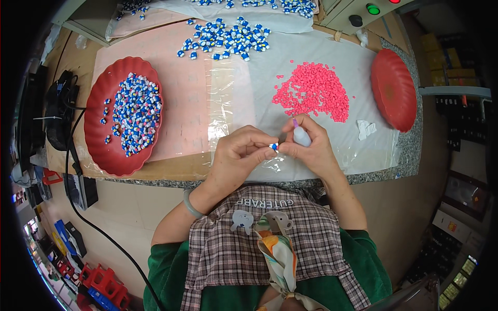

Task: Applying glue to small blue and white plastic components and assembling them at a factory workbench.

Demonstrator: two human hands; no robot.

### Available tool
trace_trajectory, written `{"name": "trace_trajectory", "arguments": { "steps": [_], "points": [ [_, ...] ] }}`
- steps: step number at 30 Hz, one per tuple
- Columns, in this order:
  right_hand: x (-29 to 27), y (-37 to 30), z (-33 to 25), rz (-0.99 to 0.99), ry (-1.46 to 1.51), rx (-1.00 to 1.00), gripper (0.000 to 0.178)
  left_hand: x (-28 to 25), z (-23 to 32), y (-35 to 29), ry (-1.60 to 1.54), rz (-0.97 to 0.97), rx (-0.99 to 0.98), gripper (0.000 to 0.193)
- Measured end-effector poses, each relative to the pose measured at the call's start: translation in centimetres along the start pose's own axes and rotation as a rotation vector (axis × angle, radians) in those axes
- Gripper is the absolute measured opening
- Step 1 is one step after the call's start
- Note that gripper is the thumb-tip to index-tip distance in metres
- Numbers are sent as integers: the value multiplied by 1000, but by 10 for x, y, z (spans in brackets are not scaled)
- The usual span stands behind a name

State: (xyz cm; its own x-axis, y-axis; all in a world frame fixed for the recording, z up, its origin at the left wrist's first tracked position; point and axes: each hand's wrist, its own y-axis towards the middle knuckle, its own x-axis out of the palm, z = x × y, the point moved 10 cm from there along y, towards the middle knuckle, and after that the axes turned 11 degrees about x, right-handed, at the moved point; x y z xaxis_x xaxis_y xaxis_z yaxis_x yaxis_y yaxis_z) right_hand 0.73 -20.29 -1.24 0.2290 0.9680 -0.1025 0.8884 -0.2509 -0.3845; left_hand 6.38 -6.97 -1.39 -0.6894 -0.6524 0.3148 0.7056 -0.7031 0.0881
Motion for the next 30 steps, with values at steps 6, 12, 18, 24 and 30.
{"name": "trace_trajectory", "arguments": {
  "steps": [6,12,18,24,30],
  "points": [
    [4,0,0,-23,9,22,33,0,7,1,64,-9,30,19],
    [-3,-4,-10,48,30,-45,29,-4,-8,6,-155,70,-176,24],
    [-20,-6,-3,101,28,-61,15,-59,8,55,258,90,-15,22],
    [-20,-6,-1,88,27,-45,11,-42,65,116,1127,23,545,25],
    [-21,-7,-3,101,-70,-80,9,-55,65,159,1260,153,562,25]
  ]
}}
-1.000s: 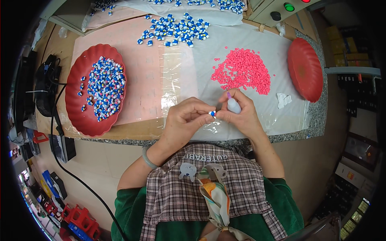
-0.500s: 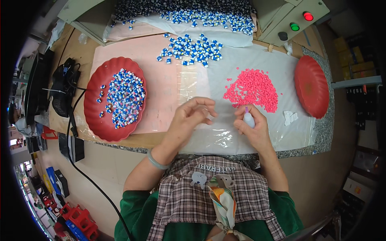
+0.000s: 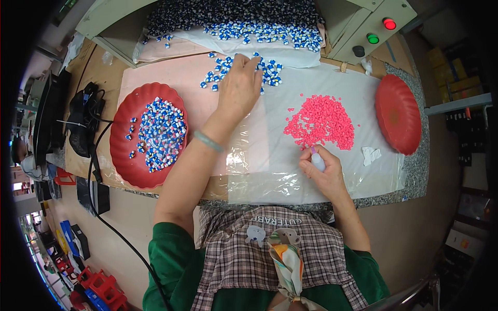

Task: Applying glue to small blue and white plastic components and assembling them at a factory workbench.

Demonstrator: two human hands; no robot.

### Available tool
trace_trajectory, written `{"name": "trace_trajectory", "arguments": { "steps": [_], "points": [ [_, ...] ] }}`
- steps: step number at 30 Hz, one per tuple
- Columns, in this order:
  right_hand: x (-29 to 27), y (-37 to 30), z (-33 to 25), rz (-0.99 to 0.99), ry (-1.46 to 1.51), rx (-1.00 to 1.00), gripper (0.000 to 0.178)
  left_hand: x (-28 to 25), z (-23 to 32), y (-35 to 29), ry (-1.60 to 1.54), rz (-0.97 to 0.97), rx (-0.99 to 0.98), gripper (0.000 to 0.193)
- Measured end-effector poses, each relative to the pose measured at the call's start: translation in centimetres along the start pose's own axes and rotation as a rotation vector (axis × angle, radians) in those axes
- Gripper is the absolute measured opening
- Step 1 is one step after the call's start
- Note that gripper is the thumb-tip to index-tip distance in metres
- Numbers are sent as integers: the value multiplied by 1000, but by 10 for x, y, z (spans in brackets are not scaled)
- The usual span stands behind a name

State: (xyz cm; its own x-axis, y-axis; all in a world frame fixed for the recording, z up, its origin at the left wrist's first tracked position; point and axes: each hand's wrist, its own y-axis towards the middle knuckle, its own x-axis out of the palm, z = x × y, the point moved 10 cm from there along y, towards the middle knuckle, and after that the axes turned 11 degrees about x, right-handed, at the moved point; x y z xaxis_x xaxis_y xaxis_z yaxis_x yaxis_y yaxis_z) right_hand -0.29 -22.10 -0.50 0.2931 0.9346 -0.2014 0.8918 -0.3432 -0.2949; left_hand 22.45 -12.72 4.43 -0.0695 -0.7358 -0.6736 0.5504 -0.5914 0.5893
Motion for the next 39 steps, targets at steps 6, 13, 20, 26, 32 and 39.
{"name": "trace_trajectory", "arguments": {
  "steps": [6,13,20,26,32,39],
  "points": [
    [3,-1,-1,2,-19,-6,9,23,-19,21,171,-34,-7,18],
    [-3,-5,-2,23,-42,-11,9,15,8,-13,-126,-225,45,12],
    [-4,-3,5,8,-37,54,10,-38,5,-47,-204,-69,-55,14],
    [-3,-3,4,7,-30,30,10,-35,53,-53,-201,-175,129,16],
    [-3,-5,5,-5,-4,57,11,-9,60,-60,-103,-264,300,19],
    [-25,-7,8,-1,214,-4,27,-21,33,-71,-767,-88,-296,13]
  ]
}}
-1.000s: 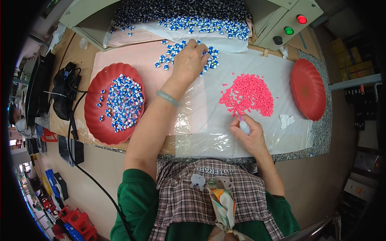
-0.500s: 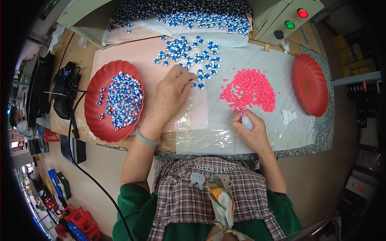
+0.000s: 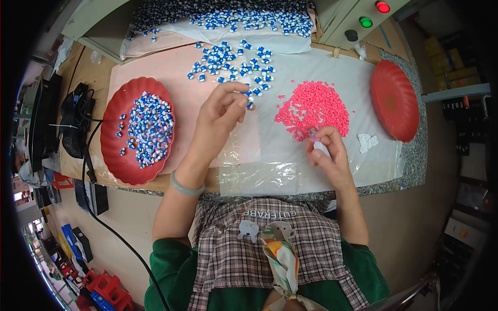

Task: Applying glue to small blue and white plastic components and assembling them at a factory workbench.

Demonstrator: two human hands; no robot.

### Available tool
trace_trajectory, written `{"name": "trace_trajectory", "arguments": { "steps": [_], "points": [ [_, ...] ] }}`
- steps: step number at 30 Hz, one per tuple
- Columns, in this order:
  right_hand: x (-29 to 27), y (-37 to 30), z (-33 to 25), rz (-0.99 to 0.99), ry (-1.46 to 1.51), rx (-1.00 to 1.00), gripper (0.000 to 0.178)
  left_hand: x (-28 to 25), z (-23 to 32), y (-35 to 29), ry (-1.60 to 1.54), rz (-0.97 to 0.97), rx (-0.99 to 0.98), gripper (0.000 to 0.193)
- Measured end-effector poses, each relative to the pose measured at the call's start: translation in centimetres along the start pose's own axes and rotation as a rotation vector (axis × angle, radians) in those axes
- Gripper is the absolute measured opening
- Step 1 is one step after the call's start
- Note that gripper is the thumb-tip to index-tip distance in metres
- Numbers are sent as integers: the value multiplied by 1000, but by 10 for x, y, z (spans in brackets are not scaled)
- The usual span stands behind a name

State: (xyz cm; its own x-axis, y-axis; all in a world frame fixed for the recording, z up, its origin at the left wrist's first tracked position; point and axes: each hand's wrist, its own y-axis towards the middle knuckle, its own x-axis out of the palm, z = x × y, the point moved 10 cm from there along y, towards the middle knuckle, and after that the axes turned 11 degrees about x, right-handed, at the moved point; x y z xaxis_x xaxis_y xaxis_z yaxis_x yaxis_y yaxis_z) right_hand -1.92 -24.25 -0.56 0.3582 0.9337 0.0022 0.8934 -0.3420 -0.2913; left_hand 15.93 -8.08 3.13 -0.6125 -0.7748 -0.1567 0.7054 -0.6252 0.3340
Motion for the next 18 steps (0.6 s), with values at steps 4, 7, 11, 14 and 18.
{"name": "trace_trajectory", "arguments": {
  "steps": [4,7,11,14,18],
  "points": [
    [-11,-1,-3,-23,149,28,22,26,-24,-41,-708,53,-426,16],
    [-26,-6,-15,130,110,-71,18,45,-30,-68,-911,123,-616,20],
    [-32,-8,-13,151,168,-80,24,60,-31,-88,-974,115,-702,27],
    [-30,-13,-25,241,237,-123,28,63,-22,-88,-901,43,-583,27],
    [-20,-20,-44,232,149,-200,33,57,-14,-86,-671,22,-451,26]
  ]
}}
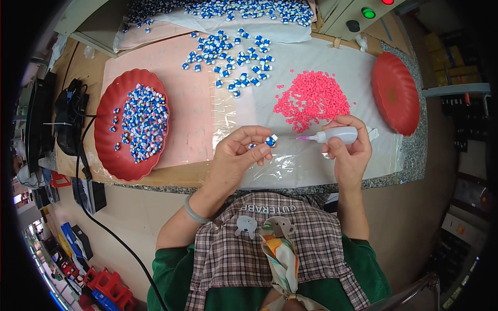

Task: Applying glue to small blue and white plastic components and assembling them at a factory workbench.

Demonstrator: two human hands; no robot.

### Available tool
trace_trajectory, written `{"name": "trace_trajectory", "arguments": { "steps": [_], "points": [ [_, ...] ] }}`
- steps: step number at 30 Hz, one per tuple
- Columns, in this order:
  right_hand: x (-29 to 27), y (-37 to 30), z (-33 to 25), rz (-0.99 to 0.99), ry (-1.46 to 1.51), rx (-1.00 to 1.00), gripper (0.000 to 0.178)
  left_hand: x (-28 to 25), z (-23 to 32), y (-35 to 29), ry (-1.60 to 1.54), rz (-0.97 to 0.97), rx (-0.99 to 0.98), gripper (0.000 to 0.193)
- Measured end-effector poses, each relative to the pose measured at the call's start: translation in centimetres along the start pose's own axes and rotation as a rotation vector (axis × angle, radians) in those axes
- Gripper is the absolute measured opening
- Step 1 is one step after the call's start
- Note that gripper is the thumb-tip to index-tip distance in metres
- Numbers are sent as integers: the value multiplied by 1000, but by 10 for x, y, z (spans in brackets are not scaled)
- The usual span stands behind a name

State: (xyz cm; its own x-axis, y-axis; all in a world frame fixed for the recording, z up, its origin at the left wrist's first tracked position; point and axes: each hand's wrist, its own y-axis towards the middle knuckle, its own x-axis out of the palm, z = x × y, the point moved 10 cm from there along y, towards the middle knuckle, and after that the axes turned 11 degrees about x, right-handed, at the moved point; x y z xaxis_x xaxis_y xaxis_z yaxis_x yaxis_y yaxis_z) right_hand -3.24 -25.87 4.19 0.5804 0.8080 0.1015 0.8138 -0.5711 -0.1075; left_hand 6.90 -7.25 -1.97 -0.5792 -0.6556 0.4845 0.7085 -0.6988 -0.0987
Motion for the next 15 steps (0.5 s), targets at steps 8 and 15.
{"name": "trace_trajectory", "arguments": {
  "steps": [8,15],
  "points": [
    [26,-20,-32,-8,-337,-250,47,4,12,-3,219,4,132,21],
    [40,-30,-42,-30,-546,-403,50,4,17,-5,368,0,202,19]
  ]
}}
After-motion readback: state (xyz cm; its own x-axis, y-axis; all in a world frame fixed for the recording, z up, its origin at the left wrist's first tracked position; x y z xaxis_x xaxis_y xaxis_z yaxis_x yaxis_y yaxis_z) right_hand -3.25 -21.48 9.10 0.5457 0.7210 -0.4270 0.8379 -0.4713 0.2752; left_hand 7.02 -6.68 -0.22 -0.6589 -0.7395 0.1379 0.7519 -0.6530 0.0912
